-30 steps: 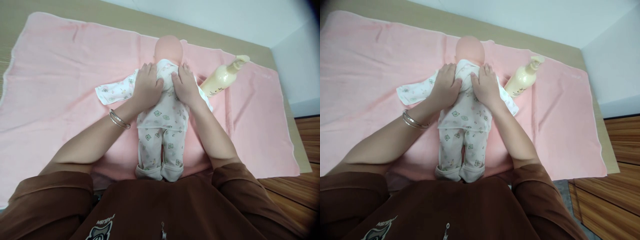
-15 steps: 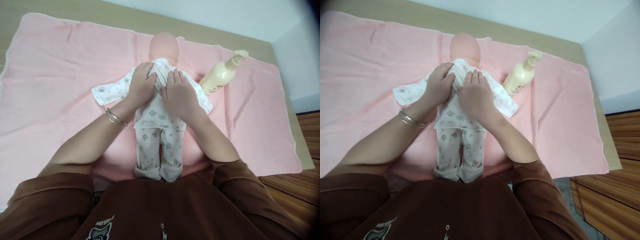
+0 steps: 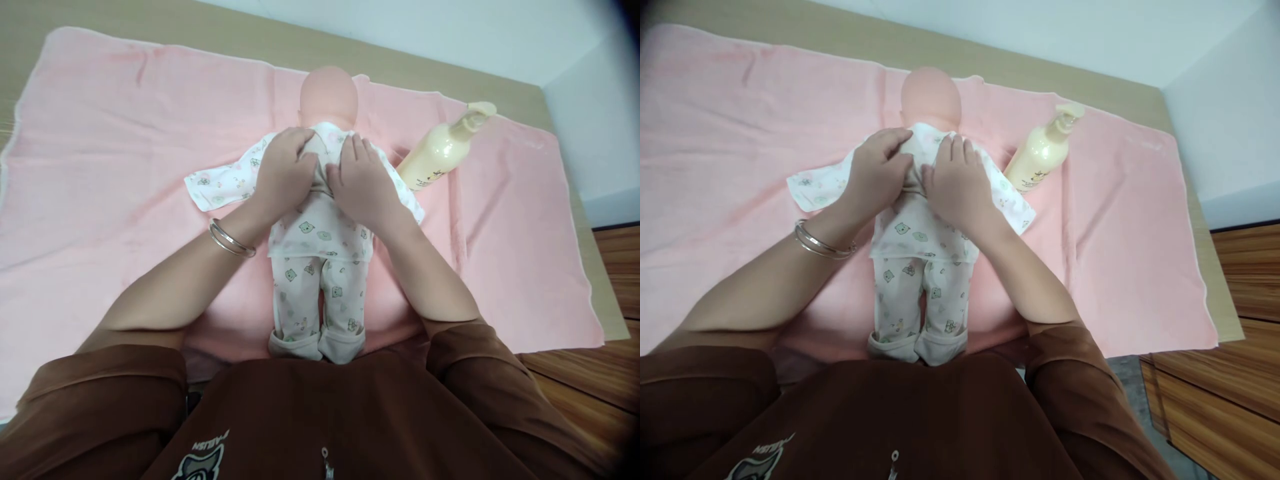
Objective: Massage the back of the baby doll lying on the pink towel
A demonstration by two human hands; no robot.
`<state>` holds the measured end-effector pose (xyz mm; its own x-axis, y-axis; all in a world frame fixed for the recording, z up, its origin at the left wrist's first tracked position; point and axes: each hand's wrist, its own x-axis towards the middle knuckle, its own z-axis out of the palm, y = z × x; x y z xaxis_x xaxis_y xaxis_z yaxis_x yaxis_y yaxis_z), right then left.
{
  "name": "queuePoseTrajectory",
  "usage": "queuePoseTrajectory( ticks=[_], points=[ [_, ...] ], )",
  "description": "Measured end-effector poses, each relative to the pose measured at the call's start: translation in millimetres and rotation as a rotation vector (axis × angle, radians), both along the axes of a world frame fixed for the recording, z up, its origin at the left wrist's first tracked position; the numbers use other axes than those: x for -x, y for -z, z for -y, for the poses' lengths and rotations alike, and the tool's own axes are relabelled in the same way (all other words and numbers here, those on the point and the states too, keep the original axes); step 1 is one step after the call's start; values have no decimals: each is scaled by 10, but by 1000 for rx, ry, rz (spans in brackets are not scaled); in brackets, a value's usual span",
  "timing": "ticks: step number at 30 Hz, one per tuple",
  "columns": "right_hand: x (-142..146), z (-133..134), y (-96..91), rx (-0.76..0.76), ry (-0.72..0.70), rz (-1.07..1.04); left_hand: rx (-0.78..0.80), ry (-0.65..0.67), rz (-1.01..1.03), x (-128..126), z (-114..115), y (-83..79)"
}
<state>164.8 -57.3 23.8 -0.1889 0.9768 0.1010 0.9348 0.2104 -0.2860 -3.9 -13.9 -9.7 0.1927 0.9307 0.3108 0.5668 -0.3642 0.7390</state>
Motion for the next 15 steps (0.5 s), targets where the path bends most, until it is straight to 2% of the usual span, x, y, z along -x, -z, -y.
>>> queuePoseTrajectory(
  ticks=[3,5,10,13,15],
  points=[
    [106,159,-33,9,-30,-1,-7,-38,31,36,-134,58],
    [113,157,-81,30,-26,-6,-32,-12,-5,25,-129,93],
    [-60,-121,-135,27,28,-77,-90,23,-250,-85,221,22],
    [-126,-239,-103,31,85,-98,-134,61,-237,-123,356,-46],
    [-102,-222,-87,49,101,-52,-147,62,-189,-109,305,-61]
  ],
)
